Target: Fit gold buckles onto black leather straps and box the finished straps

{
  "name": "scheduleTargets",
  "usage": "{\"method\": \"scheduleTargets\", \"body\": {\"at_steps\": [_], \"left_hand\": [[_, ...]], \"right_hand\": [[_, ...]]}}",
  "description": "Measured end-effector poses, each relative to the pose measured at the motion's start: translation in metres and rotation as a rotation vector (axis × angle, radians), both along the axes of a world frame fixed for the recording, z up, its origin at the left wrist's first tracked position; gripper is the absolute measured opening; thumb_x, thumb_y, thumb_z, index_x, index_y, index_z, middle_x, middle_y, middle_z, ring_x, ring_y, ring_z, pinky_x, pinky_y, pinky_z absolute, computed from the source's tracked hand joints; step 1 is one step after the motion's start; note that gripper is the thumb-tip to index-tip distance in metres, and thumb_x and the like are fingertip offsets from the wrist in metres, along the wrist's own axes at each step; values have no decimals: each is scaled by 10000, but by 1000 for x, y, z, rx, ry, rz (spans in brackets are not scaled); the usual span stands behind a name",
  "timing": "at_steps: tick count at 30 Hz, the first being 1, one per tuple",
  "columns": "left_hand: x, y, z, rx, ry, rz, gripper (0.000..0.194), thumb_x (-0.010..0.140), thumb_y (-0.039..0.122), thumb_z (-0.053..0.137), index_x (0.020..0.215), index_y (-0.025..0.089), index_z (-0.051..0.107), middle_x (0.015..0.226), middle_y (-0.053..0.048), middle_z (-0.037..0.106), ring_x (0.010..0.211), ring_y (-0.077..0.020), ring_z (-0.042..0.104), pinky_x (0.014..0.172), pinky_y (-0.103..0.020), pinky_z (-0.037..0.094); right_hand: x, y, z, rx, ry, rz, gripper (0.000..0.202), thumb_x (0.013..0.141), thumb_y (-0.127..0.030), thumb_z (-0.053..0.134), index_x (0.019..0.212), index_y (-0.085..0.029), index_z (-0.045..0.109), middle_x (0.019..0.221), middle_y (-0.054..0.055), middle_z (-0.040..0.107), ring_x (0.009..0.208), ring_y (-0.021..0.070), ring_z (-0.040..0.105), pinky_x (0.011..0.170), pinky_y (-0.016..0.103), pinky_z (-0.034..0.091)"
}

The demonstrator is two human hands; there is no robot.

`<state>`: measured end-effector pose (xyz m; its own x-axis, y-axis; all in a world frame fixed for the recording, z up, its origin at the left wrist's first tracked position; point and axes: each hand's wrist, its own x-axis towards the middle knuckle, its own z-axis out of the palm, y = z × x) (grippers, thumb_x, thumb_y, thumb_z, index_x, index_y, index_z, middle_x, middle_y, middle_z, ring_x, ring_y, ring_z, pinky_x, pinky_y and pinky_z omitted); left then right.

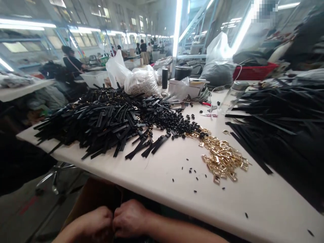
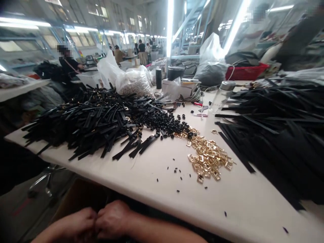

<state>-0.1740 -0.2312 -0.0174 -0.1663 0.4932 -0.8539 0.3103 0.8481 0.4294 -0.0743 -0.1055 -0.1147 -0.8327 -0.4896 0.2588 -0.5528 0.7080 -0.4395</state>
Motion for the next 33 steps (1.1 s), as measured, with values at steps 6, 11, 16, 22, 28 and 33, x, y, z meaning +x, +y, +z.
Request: {"method": "scheduleTargets", "body": {"at_steps": [6,11,16,22,28,33], "left_hand": [[-19,67,87,596,433,63,411,893,549,463,745,190,596,741,-31,638,735,-186,598,697,-289,489],[-46,174,68,696,965,77,782,778,552,637,1405,130,438,1477,-186,480,1386,-321,420,1134,-412,335],[-43,234,23,372,1064,139,1070,710,589,730,1530,133,215,1583,-234,313,1482,-365,254,1181,-487,222],[-22,248,16,585,1058,72,811,811,392,680,1495,142,322,1478,-171,482,1377,-289,429,1137,-380,319],[-36,255,43,421,997,-247,591,770,256,663,1333,159,512,1203,-102,687,1070,-217,656,890,-267,485],[-49,262,64,301,1058,-390,351,654,192,693,1002,171,654,1007,-116,737,955,-284,693,788,-301,497]], "right_hand": [[-4,-1,4,-10,-33,6,228,852,-455,635,914,-264,744,895,-35,722,754,153,635,472,276,335],[-7,1,-1,-3,-57,35,250,855,-484,628,894,-269,749,931,-28,724,781,161,649,440,264,309],[-13,-1,-11,-45,-39,52,227,842,-467,641,873,-264,739,925,-26,717,844,161,658,449,239,333],[-32,-11,-2,77,-251,137,97,780,-368,681,775,-305,755,925,-31,736,727,166,664,371,222,274],[-25,-3,4,26,-210,118,104,793,-302,664,803,-323,765,972,-22,748,726,163,667,384,214,288],[-23,-2,10,52,-231,114,210,822,-453,621,844,-312,775,989,-4,750,770,187,685,348,228,281]]}}
